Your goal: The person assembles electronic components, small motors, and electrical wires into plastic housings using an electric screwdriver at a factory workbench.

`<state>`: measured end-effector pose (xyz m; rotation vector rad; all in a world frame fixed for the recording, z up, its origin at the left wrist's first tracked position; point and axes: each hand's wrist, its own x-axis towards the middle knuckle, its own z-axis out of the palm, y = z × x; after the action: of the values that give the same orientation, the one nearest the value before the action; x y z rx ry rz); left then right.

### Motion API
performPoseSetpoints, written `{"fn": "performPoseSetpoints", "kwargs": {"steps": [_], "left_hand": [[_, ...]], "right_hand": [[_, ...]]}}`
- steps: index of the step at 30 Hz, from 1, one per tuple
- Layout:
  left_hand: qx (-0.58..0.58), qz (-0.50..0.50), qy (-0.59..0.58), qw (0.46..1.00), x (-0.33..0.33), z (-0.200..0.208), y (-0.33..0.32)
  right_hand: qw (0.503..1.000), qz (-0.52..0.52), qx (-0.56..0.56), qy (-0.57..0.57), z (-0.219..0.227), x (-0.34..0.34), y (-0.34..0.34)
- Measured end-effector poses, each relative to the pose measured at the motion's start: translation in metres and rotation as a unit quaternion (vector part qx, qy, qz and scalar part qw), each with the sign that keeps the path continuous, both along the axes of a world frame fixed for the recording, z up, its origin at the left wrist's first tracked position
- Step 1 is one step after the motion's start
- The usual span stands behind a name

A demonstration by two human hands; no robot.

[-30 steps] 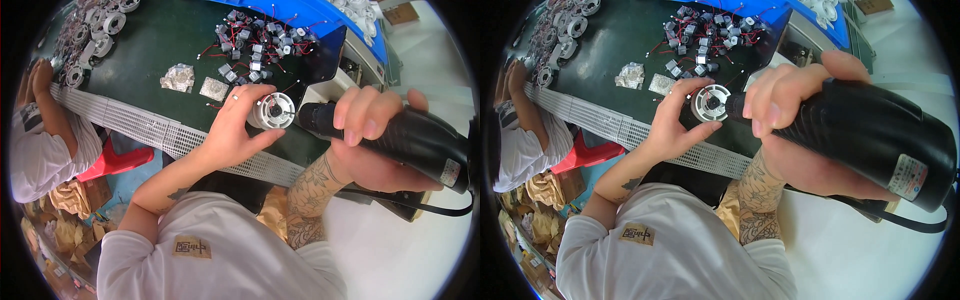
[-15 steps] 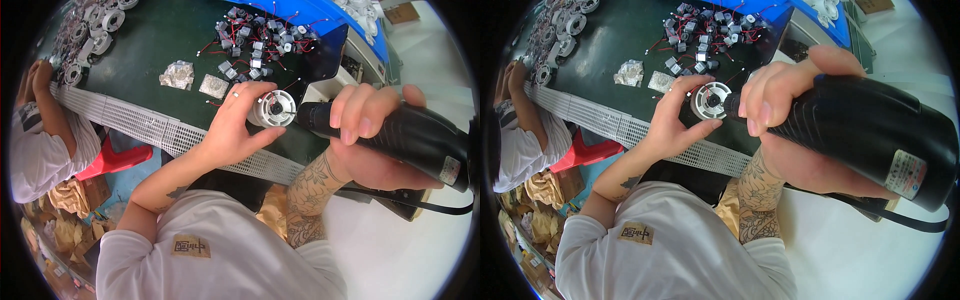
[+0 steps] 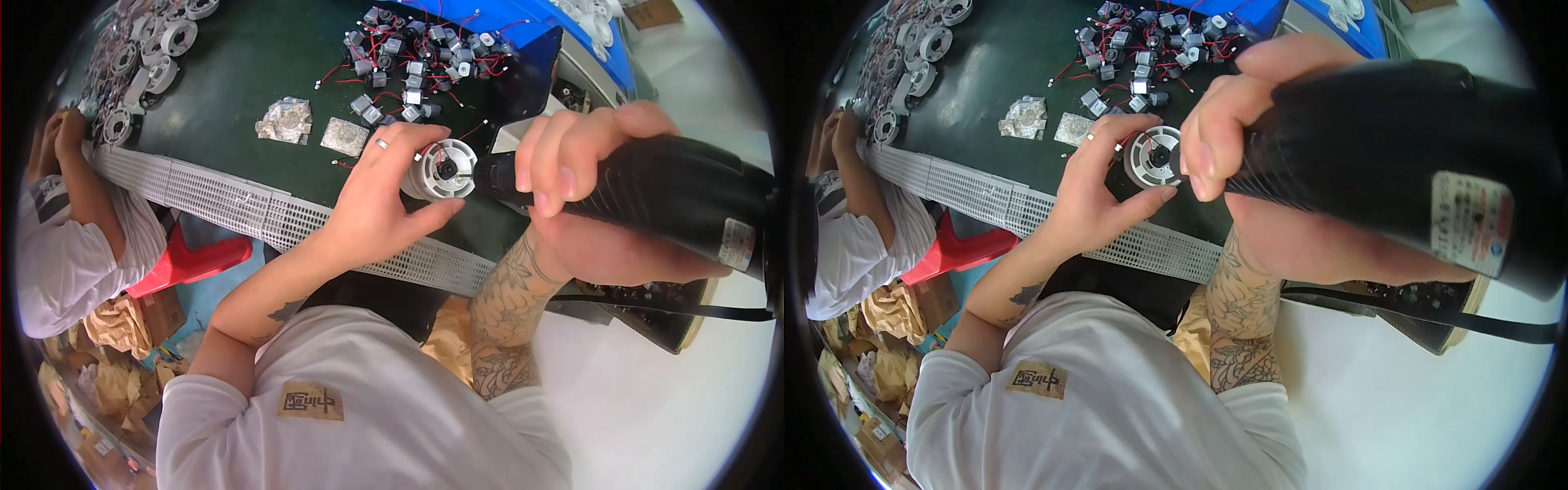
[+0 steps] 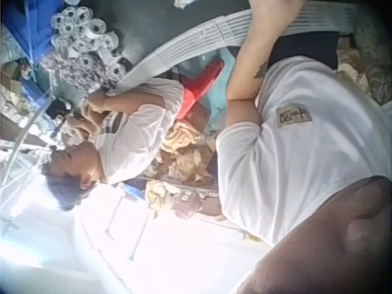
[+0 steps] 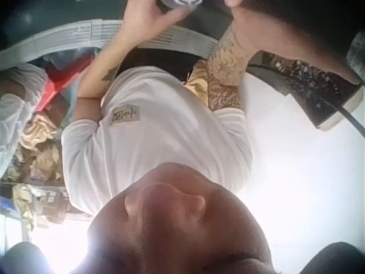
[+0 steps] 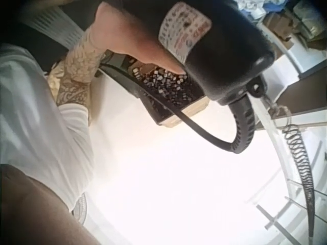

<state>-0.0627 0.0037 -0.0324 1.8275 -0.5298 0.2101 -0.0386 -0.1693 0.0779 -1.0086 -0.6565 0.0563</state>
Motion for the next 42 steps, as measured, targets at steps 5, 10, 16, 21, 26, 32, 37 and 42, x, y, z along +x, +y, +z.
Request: {"fn": "performPoseSetpoints", "kwargs": {"steps": [5, 10, 16, 21, 26, 32, 37, 42], "left_hand": [[0.059, -0.004, -0.026, 0.998, 0.009, 0.015, 0.006], [0.159, 0.005, -0.058, 0.986, 0.015, 0.026, 0.008], [0.026, 0.095, -0.049, 0.994, 0.037, 0.037, 0.035], [0.311, 0.249, -0.01, 0.917, 0.119, 0.028, 0.12], [0.423, 0.372, -0.156, 0.811, 0.191, 0.037, 0.148], [0.193, 0.082, -0.164, 0.964, 0.235, 0.114, 0.015], [0.49, 0.012, -0.134, 0.862, 0.337, 0.083, -0.082], [0.655, -0.055, -0.069, 0.751, 0.358, 0.082, -0.111]], "right_hand": [[0.998, -0.048, 0.037, 0.022, -0.01, 0.001, 0.003], [0.999, 0.02, 0.035, -0.031, -0.006, 0.011, -0.005], [0.981, -0.13, 0.085, -0.116, 0.018, -0.02, -0.034], [0.98, -0.166, 0.104, -0.037, -0.003, -0.017, -0.041], [0.981, -0.148, 0.127, 0.014, -0.023, -0.017, -0.031], [0.984, -0.145, 0.1, 0.019, -0.037, -0.018, -0.033], [0.983, -0.152, 0.069, 0.07, -0.042, -0.018, -0.025], [0.976, -0.175, 0.068, 0.114, -0.042, -0.02, -0.03]]}}
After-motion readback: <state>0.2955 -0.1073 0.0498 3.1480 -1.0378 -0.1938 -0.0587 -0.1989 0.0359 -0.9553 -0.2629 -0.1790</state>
